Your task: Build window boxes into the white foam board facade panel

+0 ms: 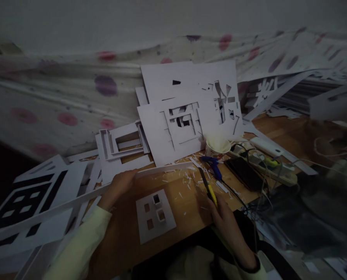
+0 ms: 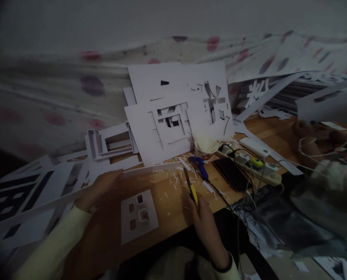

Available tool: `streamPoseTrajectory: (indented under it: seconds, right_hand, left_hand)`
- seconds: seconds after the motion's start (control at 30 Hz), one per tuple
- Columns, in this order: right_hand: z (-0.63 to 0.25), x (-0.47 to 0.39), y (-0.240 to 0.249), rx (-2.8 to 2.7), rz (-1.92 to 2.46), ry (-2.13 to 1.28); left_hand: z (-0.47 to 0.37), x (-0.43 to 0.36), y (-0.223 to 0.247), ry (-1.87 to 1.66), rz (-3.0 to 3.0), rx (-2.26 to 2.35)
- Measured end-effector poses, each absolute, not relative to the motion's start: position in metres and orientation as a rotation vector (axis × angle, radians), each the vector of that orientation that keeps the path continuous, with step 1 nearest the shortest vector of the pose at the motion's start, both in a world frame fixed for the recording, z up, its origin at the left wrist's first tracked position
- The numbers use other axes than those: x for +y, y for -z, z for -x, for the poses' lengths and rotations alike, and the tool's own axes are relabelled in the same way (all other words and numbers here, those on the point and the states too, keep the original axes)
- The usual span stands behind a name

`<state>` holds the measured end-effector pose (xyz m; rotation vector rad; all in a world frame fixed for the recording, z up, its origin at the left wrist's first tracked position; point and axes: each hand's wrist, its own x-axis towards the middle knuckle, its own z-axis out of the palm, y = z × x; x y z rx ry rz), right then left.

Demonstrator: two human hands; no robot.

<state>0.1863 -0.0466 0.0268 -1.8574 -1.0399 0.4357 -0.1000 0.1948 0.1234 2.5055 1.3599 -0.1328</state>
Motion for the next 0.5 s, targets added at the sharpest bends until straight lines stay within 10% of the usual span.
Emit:
streamPoseTrajectory:
  seconds: [0.5]
  right_hand:
    - [-0.176,-0.047,-0.017,-1.108,1.830,-0.419]
  left_hand:
    - [0.097,0.180,-0.142,0.038,-2.441,1.115]
